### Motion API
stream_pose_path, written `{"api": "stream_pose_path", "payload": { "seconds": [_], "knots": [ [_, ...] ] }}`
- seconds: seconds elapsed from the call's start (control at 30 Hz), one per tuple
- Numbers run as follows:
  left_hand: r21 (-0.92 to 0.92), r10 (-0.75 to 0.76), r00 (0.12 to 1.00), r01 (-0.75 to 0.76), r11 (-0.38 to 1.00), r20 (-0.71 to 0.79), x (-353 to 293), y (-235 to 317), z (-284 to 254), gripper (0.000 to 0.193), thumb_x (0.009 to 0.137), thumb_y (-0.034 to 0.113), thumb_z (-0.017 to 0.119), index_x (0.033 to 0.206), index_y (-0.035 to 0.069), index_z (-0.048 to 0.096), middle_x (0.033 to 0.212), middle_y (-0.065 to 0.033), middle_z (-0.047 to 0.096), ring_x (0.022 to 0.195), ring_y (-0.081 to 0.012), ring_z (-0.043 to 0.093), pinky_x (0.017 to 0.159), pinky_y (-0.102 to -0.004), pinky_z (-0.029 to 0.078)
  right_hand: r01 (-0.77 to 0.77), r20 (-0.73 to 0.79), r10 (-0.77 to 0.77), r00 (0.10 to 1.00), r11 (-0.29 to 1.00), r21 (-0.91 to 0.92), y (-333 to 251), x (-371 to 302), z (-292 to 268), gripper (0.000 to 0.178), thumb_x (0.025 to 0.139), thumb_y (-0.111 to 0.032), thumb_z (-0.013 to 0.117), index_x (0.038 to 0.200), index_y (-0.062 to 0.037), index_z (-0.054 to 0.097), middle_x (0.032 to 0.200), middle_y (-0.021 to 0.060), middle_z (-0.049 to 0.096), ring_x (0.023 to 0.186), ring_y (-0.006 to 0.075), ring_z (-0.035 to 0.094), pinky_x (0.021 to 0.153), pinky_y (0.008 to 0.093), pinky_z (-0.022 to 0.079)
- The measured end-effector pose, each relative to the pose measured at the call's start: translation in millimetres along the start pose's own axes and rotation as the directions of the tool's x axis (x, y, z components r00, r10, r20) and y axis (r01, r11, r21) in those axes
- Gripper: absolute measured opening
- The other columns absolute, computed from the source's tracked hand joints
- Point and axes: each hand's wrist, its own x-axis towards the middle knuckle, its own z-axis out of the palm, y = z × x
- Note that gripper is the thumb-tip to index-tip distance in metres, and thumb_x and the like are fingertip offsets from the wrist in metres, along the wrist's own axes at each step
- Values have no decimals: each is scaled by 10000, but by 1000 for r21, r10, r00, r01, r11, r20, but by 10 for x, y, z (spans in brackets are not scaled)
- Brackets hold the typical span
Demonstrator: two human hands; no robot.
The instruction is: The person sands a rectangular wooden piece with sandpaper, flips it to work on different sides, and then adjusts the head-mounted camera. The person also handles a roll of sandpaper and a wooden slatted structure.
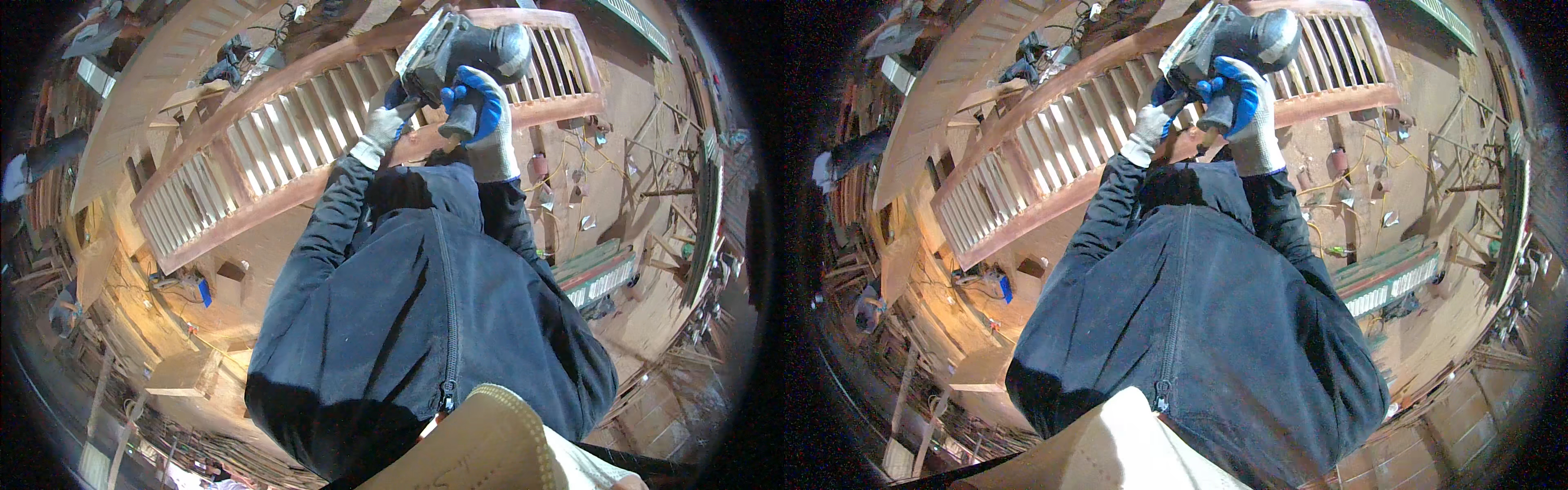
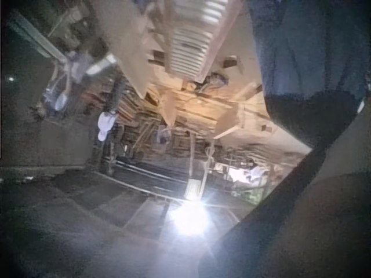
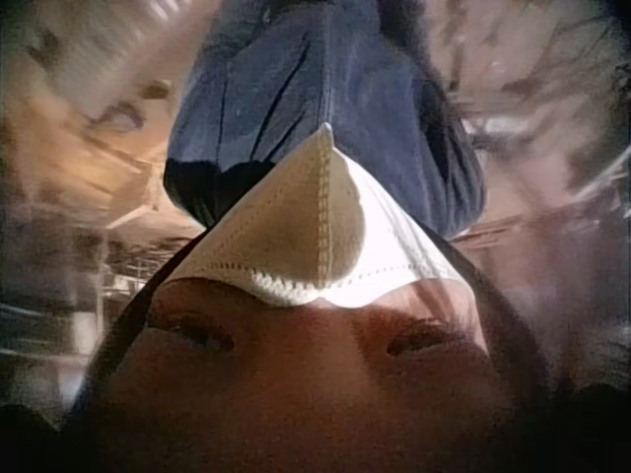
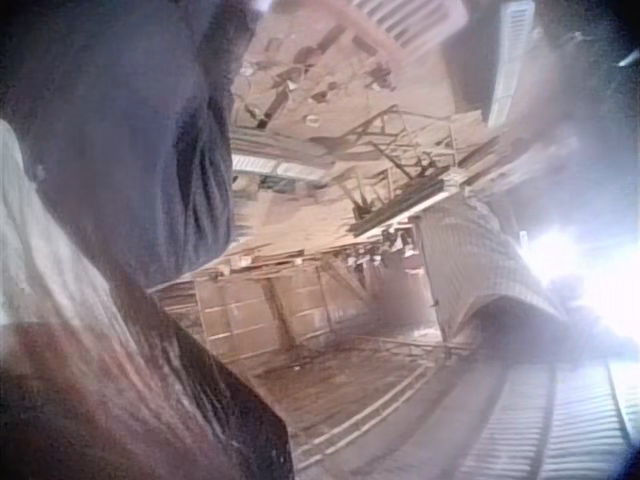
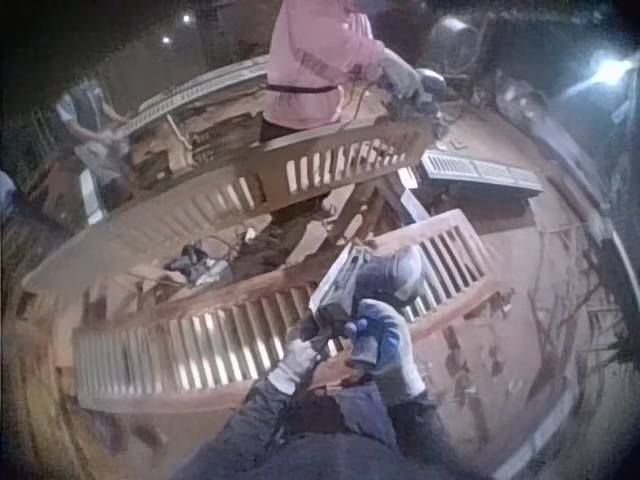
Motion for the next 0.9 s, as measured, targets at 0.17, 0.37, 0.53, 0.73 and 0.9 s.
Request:
{"api": "stream_pose_path", "payload": {
  "seconds": [0.17, 0.37, 0.53, 0.73, 0.9],
  "knots": [
    [-286, -67, 996, 46, 957, -64, -38, -74, 39, 570, 743, -8, 664, 1268, 12, 441, 1158, -73, 577, 1045, -154, 553, 905, -290, 440, 35, -1, -36, 999, 991, -130, 105, 9, 83, 183, 882, -115, 524, 1013, -19, 608, 874, 79, 607, 731, 180, 593, 733, 377, 544],
    [-514, -139, 988, 83, 854, -71, -222, 130, 264, 558, 734, 79, 714, 1238, 50, 475, 1087, -74, 589, 976, -146, 565, 871, -284, 449, 139, 34, -135, 990, 951, -275, 216, 8, 136, 216, 905, -142, 497, 1044, -6, 589, 857, 67, 568, 768, 160, 577, 767, 367, 540],
    [-738, -178, 977, 209, 641, 122, -92, 71, 120, 430, 898, 203, 535, 1282, 35, 442, 1143, -92, 572, 1022, -210, 565, 902, -366, 448, 39, 17, -36, 999, 971, -235, 222, -32, 70, 216, 879, -147, 540, 1032, -4, 593, 829, 65, 574, 723, 167, 577, 684, 336, 528],
    [-820, -216, 882, 470, 326, 420, 43, 54, -404, 778, 854, 646, 353, 1370, 63, 360, 1348, -174, 427, 1199, -334, 450, 1017, -493, 335, -287, -223, 182, 958, 655, -698, 203, -209, 115, 200, 727, -120, 685, 846, 21, 607, 696, 87, 630, 625, 185, 621, 535, 333, 508],
    [-75, -333, 835, 403, 912, 438, 225, 137, -700, 426, 864, 214, 630, 1221, 20, 502, 1084, -25, 568, 967, -116, 511, 868, -261, 422, -91, -49, 101, 994, 471, -877, 491, -466, -232, 280, 684, -172, 741, 910, -38, 644, 808, 52, 666, 747, 150, 632, 664, 305, 497]
  ]
}}
